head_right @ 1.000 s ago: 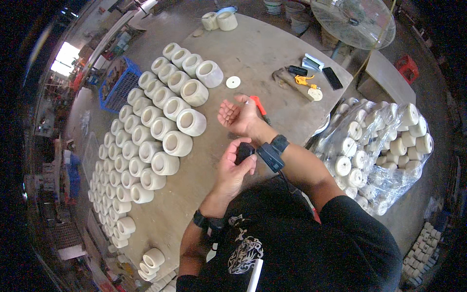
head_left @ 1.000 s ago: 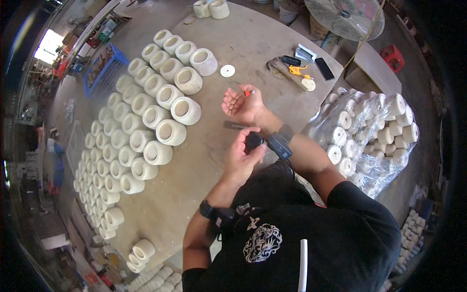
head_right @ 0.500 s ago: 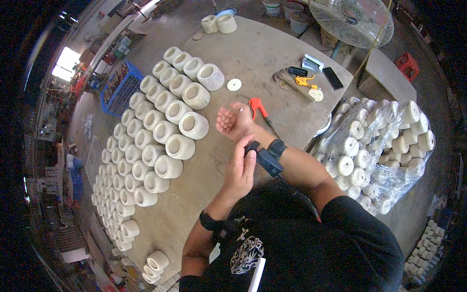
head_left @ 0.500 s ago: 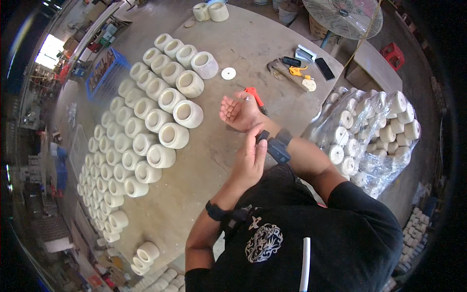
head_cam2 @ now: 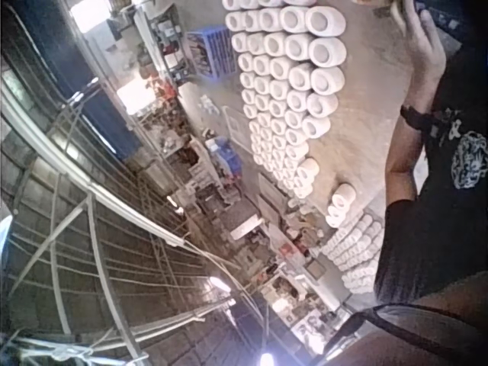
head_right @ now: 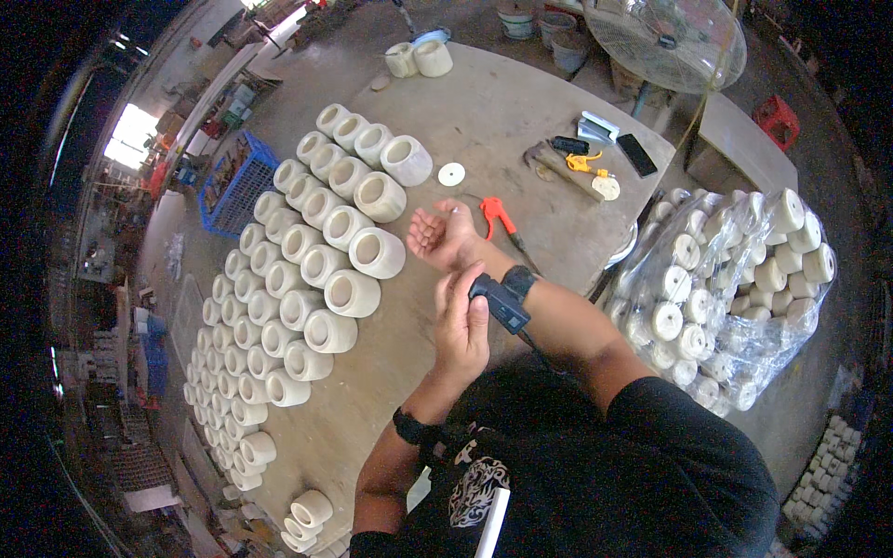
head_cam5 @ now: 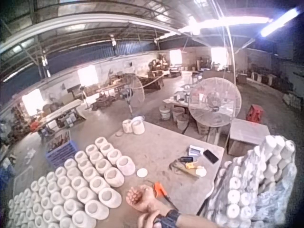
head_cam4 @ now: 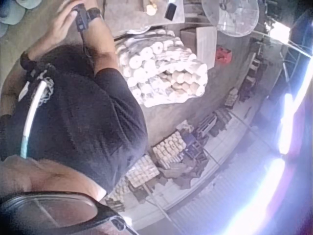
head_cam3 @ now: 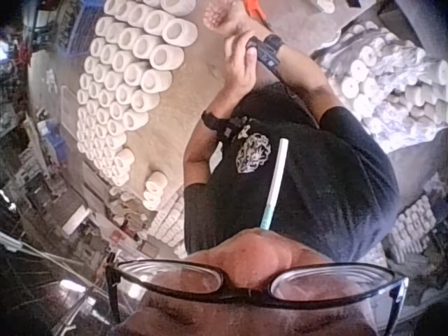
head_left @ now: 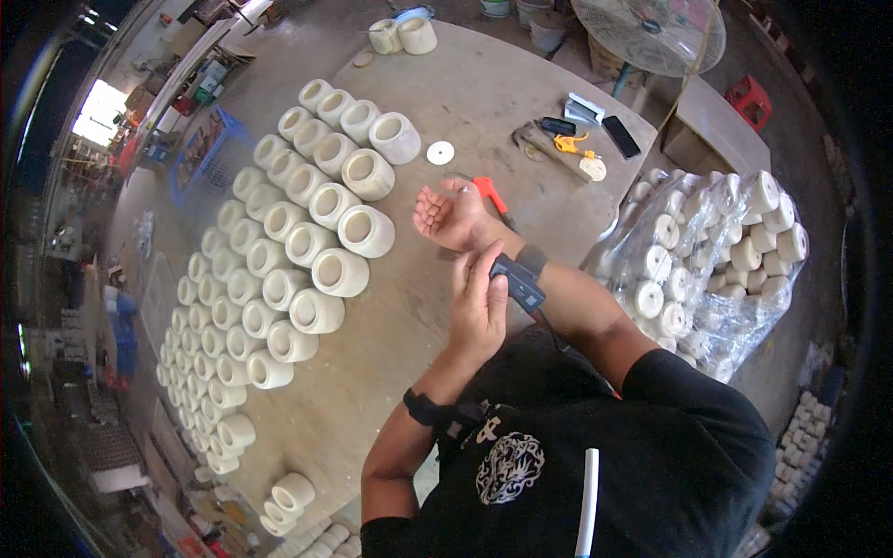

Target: The person is manufacturing pottery, cleaning and inspecting ceramic pieces before stacking them on a pallet.

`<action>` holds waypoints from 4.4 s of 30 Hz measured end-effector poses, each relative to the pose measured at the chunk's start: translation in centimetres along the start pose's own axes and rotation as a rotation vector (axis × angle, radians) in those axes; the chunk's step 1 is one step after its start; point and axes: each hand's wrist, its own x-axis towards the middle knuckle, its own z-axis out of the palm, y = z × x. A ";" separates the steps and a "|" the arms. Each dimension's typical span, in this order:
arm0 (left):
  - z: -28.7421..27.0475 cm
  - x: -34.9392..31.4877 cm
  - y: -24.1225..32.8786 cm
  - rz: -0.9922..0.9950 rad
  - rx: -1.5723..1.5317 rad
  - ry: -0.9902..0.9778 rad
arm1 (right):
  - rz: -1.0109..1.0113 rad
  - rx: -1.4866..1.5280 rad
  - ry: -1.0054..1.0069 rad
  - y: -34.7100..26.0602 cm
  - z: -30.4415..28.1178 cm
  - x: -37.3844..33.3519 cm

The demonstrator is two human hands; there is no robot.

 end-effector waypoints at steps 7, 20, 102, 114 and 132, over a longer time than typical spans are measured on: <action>-1.4 0.8 0.6 0.006 0.094 -0.111 | 0.010 -0.014 0.036 -0.4 -1.3 1.0; -1.7 1.1 1.2 -0.029 0.369 -0.330 | -0.038 -0.006 0.157 -0.6 -1.2 1.7; -1.3 -0.5 -2.7 0.007 0.143 -0.230 | -0.583 -1.369 -0.067 0.2 -1.1 1.9; -2.3 0.3 -1.3 -0.014 0.168 -0.302 | -0.632 -1.623 -0.035 1.5 -1.1 0.3; -1.9 -0.8 -1.7 -0.098 0.102 -0.309 | -0.700 -2.058 0.045 1.4 -2.3 -0.7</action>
